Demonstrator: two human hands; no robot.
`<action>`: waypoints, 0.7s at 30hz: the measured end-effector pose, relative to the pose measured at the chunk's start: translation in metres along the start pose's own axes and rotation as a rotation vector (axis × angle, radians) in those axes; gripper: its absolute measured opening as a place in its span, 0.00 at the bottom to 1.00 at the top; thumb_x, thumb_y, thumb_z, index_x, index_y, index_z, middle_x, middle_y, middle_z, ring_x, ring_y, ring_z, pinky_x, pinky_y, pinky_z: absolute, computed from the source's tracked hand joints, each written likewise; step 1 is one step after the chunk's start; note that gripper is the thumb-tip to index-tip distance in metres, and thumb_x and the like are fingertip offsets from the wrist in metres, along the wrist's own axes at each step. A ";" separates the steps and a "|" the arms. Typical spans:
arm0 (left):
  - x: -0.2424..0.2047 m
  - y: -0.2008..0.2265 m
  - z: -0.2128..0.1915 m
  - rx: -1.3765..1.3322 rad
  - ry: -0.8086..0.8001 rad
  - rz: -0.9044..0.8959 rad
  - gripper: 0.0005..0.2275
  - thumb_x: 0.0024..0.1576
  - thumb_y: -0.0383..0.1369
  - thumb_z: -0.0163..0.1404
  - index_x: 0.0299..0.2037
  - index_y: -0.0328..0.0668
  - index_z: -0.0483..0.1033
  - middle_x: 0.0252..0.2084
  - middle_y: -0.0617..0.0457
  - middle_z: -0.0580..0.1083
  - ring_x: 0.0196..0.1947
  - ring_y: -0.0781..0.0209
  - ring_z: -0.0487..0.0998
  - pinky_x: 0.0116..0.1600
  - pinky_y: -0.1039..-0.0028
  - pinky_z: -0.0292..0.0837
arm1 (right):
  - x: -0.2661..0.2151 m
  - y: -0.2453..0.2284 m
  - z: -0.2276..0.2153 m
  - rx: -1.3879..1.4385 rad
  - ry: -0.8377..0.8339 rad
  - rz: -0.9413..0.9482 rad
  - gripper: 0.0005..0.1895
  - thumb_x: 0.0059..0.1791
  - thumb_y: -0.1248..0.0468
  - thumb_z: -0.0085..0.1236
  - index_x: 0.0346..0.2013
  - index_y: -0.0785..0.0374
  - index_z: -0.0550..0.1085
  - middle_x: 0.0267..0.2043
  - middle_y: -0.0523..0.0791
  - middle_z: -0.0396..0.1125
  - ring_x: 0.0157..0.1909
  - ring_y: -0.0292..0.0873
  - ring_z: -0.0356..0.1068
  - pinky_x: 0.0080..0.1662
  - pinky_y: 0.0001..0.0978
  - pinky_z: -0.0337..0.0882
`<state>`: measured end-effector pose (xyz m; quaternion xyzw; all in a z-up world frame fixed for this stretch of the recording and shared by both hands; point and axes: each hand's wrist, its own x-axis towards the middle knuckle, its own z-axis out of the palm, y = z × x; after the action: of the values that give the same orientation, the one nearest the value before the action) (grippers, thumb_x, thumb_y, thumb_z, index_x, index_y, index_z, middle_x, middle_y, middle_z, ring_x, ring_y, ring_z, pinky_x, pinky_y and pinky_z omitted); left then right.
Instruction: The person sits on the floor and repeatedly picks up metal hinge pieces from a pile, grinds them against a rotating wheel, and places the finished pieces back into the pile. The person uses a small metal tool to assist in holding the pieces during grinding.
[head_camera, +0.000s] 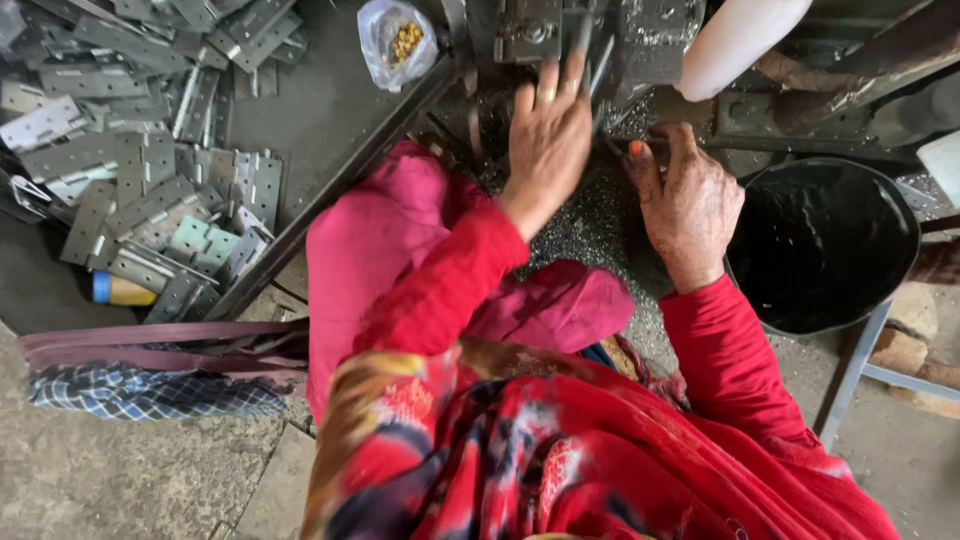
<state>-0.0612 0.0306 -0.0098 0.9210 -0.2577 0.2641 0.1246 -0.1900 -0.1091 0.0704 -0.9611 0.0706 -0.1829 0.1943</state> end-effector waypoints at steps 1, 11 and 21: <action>0.008 0.001 0.007 0.012 -0.002 -0.004 0.11 0.57 0.33 0.55 0.42 0.30 0.81 0.74 0.45 0.59 0.65 0.48 0.65 0.55 0.61 0.64 | -0.002 0.000 -0.001 -0.011 -0.007 -0.014 0.20 0.63 0.45 0.50 0.51 0.60 0.73 0.38 0.55 0.74 0.39 0.62 0.74 0.38 0.54 0.70; 0.011 0.012 0.026 0.162 0.021 -0.067 0.07 0.55 0.28 0.55 0.41 0.34 0.81 0.77 0.47 0.59 0.67 0.53 0.63 0.54 0.66 0.60 | 0.002 0.000 0.001 -0.023 -0.036 0.018 0.24 0.61 0.43 0.48 0.54 0.61 0.72 0.37 0.55 0.74 0.37 0.63 0.74 0.37 0.54 0.71; 0.043 0.016 0.048 0.315 -0.029 -0.067 0.10 0.57 0.33 0.52 0.42 0.38 0.82 0.73 0.44 0.62 0.70 0.52 0.60 0.59 0.64 0.58 | -0.021 0.039 0.042 -0.184 -0.201 0.178 0.28 0.61 0.40 0.40 0.54 0.61 0.70 0.31 0.59 0.72 0.33 0.65 0.73 0.34 0.57 0.71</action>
<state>-0.0185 -0.0175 -0.0242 0.9410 -0.1841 0.2835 -0.0162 -0.1960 -0.1264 0.0123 -0.9783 0.1519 -0.0608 0.1272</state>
